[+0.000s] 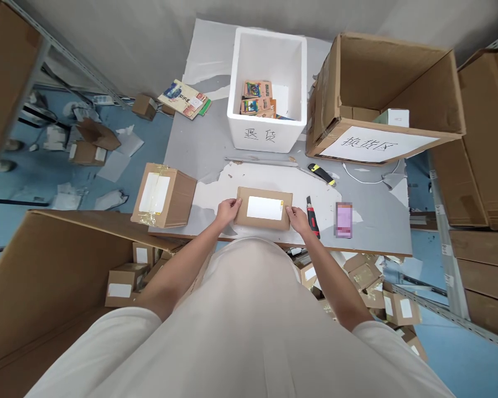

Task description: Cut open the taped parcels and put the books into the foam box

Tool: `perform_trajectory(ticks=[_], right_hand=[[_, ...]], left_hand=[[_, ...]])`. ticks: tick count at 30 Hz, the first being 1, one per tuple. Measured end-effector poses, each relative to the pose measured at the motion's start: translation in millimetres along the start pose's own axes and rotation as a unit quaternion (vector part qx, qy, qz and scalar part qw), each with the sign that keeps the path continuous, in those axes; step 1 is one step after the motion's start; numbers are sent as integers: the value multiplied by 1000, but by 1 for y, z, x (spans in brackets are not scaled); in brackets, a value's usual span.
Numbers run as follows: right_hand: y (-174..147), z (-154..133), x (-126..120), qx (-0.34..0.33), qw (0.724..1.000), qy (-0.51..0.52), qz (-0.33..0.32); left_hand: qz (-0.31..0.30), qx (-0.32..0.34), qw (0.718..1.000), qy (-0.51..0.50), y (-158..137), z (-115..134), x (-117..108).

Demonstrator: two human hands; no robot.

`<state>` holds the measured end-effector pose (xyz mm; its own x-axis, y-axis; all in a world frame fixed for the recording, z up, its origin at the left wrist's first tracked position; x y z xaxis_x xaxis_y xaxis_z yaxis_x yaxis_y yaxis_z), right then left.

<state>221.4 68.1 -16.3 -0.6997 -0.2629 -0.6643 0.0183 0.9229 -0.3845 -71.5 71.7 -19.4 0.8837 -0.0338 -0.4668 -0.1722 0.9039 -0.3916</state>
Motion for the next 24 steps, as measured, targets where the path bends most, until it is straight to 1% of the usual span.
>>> perform_trajectory(ticks=[3,7,9,12,14,16,18,21,24], right_hand=[[-3,11,1,-6,999,35,-7],[-13,32,1,27,994,107,-24],[-19,41,3,37,993,107,-42],[-28,49,6,25,993,90,-76],[-32,48,9,6,992,85,-97],[-34,44,13,-15,990,88,-112],[-35,40,18,-25,989,97,-112],[-34,36,25,-19,990,114,-82],[-36,34,24,-31,992,103,-68]], left_hand=[[-14,4,1000,-18,0,-12,-2],[-39,-2,998,-49,-6,-34,-7],[-54,-5,996,-64,-11,-45,-8],[-99,10,992,-78,-21,-56,-7],[-134,24,987,-83,-27,-59,-4],[-153,28,983,-100,-31,-61,1],[-144,22,981,-126,-32,-63,7],[-119,17,981,-154,-32,-63,13],[-112,33,981,-153,-33,-57,10]])
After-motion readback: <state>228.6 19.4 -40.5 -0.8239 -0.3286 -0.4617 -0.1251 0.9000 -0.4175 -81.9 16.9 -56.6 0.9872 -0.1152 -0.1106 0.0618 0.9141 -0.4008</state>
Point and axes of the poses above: each hand's wrist, its own y-axis towards the middle knuckle, its own x-axis out of the palm, z = x × y, the point moved 1 cm from there along y, towards the middle knuckle, and after that the axes turned 5 degrees about -y, right-handed, at the moved point
